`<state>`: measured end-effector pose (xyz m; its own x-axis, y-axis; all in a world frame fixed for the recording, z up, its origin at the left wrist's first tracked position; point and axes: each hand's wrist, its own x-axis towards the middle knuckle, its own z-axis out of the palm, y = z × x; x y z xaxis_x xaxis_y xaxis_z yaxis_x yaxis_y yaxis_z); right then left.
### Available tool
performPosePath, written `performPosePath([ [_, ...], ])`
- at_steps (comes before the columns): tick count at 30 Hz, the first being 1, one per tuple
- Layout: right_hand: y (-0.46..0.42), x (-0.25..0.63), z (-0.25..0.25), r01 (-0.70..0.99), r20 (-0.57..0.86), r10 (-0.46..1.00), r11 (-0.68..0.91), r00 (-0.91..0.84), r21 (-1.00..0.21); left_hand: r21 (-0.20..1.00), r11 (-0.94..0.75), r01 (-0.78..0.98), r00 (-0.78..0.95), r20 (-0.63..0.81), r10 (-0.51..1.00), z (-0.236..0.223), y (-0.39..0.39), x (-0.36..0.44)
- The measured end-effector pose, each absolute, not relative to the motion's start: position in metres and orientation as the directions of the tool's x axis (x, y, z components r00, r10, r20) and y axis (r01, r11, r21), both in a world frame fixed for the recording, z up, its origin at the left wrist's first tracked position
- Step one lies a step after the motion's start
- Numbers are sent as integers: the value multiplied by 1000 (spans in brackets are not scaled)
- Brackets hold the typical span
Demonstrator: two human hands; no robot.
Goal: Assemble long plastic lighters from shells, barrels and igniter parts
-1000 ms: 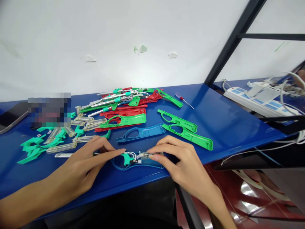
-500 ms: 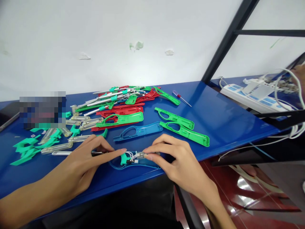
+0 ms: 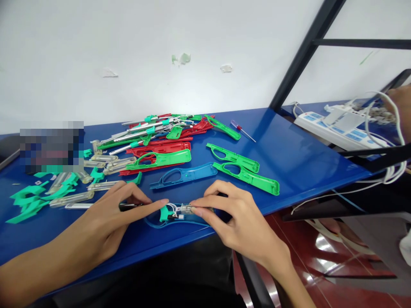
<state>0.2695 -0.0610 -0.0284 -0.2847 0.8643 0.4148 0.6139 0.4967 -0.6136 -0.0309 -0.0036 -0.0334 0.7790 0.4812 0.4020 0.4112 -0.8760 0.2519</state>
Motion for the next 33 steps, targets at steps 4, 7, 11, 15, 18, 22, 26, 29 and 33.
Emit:
performPosePath([
  [4,-61,270,-29,611,397,874,482,-281,-628,257,-876,408,779,403,481,-33,-5,-32],
  [7,-62,270,-28,594,375,883,469,-283,-654,253,-876,411,778,404,481,-32,-5,-32],
  [11,-64,269,-25,588,364,866,500,-343,-636,240,-878,414,777,409,479,-32,-5,-32],
  [15,-64,268,-25,613,342,843,537,-416,-579,243,-879,410,782,403,476,-32,-4,-33],
  [18,-63,267,-26,620,337,835,549,-434,-561,241,-878,414,784,396,479,-32,-5,-33],
  [22,-62,267,-26,601,343,827,560,-445,-570,247,-877,411,783,397,479,-32,-4,-32],
  [26,-62,269,-26,590,356,812,582,-463,-559,254,-878,406,780,405,477,-33,-4,-32],
  [29,-63,270,-26,602,344,805,591,-483,-537,253,-877,410,778,406,480,-32,-5,-32],
  [33,-64,270,-27,617,328,814,578,-479,-534,261,-872,414,779,394,487,-32,-4,-32],
])
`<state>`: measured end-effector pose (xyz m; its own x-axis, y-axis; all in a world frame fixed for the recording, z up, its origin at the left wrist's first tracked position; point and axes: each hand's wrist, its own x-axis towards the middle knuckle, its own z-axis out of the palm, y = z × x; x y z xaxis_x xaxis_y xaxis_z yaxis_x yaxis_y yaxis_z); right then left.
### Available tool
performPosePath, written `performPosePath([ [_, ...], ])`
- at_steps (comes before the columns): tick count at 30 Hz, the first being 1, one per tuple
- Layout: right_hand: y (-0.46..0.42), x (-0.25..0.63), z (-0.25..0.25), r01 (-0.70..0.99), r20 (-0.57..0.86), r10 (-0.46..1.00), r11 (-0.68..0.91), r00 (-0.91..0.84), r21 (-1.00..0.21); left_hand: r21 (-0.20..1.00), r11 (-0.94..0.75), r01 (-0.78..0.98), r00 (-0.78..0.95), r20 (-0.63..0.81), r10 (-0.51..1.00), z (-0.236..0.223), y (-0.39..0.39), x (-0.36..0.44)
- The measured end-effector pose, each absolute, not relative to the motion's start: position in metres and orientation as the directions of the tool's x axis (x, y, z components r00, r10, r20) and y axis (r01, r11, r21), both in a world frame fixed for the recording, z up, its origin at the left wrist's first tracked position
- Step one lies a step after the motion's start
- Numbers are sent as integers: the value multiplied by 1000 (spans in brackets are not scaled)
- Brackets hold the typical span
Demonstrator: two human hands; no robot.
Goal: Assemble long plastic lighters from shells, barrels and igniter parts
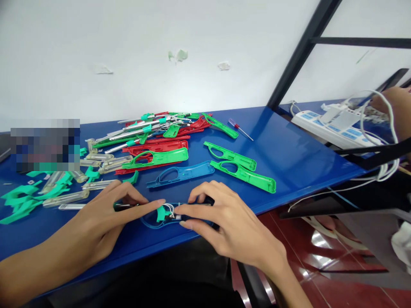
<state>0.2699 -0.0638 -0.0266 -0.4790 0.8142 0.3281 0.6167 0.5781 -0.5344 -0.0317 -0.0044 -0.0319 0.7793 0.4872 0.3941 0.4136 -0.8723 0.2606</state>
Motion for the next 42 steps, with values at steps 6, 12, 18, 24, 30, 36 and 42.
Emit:
performPosePath([
  [6,-65,271,-29,583,351,835,548,-424,-600,232,-877,420,784,394,480,-30,-4,-31],
  [12,-65,271,-27,568,389,833,553,-394,-609,230,-877,421,788,386,480,-31,-6,-33],
  [18,-63,270,-27,567,445,796,605,-411,-559,226,-877,424,783,395,480,-31,-5,-33],
  [24,-65,270,-29,569,479,772,633,-416,-526,230,-880,416,789,390,475,-31,-5,-33],
  [30,-67,269,-27,580,420,798,603,-432,-548,228,-873,430,783,388,487,-31,-5,-33],
  [36,-66,269,-28,591,396,795,607,-459,-532,232,-869,437,778,388,495,-30,-5,-33],
  [42,-66,269,-29,586,397,790,613,-468,-530,230,-871,434,784,380,491,-32,-6,-34],
])
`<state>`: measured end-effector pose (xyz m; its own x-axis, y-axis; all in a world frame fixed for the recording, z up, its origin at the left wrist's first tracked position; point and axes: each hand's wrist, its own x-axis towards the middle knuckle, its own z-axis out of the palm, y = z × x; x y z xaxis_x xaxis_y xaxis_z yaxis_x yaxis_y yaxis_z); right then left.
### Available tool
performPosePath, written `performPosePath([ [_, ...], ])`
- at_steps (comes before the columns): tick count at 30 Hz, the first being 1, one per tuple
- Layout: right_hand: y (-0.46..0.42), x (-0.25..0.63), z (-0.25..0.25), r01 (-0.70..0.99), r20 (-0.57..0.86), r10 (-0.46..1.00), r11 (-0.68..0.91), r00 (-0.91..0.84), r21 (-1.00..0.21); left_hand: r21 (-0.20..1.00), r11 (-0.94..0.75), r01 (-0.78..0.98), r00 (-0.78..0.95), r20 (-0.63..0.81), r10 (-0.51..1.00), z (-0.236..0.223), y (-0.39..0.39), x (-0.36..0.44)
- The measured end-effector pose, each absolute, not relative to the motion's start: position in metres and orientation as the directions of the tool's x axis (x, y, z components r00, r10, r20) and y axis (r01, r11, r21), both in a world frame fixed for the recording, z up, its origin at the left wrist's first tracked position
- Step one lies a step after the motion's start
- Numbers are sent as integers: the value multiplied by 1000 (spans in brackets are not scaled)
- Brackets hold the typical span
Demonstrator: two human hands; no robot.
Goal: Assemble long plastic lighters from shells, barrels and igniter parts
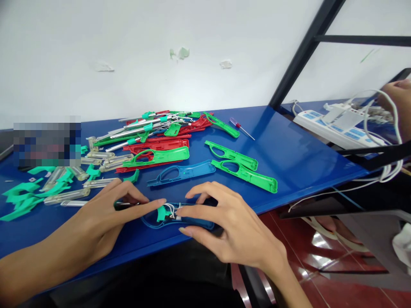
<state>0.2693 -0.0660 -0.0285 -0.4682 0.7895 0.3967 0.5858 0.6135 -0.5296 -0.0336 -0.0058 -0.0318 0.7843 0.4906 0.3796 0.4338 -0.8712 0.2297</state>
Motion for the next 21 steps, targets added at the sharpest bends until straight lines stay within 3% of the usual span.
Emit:
performPosePath([
  [10,-68,270,-30,594,403,812,584,-423,-553,232,-872,432,793,363,490,-32,-6,-34],
  [21,-66,257,-28,685,314,810,587,-496,-431,232,-883,407,794,388,468,-31,-6,-33],
])
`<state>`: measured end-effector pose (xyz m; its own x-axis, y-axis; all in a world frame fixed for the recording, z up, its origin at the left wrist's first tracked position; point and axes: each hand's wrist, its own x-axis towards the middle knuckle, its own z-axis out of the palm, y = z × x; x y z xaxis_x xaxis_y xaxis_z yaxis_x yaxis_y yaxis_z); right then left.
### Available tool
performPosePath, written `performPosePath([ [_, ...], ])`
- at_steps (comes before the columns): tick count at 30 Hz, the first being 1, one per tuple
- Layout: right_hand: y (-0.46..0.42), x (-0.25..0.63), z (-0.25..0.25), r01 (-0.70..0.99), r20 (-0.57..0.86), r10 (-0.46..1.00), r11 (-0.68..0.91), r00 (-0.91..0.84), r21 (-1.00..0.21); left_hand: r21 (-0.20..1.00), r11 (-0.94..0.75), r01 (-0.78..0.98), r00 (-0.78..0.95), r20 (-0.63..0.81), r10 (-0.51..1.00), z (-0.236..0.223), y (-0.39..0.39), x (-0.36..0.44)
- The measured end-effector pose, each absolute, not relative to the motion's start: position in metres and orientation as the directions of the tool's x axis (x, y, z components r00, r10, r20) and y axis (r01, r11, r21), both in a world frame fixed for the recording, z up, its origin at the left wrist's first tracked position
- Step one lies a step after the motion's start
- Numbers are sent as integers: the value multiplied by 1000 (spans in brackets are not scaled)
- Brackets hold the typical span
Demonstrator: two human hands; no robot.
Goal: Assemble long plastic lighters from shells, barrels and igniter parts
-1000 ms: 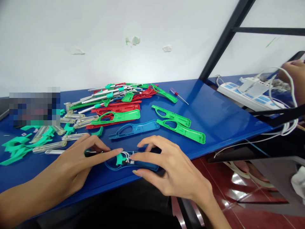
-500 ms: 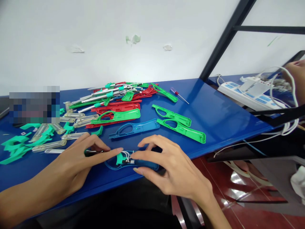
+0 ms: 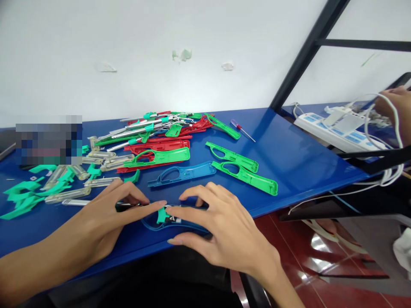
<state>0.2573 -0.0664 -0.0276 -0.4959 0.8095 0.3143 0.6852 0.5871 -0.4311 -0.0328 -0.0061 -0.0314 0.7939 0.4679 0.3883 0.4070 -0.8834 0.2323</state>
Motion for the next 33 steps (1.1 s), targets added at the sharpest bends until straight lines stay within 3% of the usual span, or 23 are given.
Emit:
performPosePath([
  [15,-66,260,-31,664,366,780,625,-507,-412,327,-882,340,746,477,464,-25,-5,-33],
  [33,-64,260,-32,680,368,785,618,-499,-395,329,-871,365,736,471,486,-26,-5,-34],
])
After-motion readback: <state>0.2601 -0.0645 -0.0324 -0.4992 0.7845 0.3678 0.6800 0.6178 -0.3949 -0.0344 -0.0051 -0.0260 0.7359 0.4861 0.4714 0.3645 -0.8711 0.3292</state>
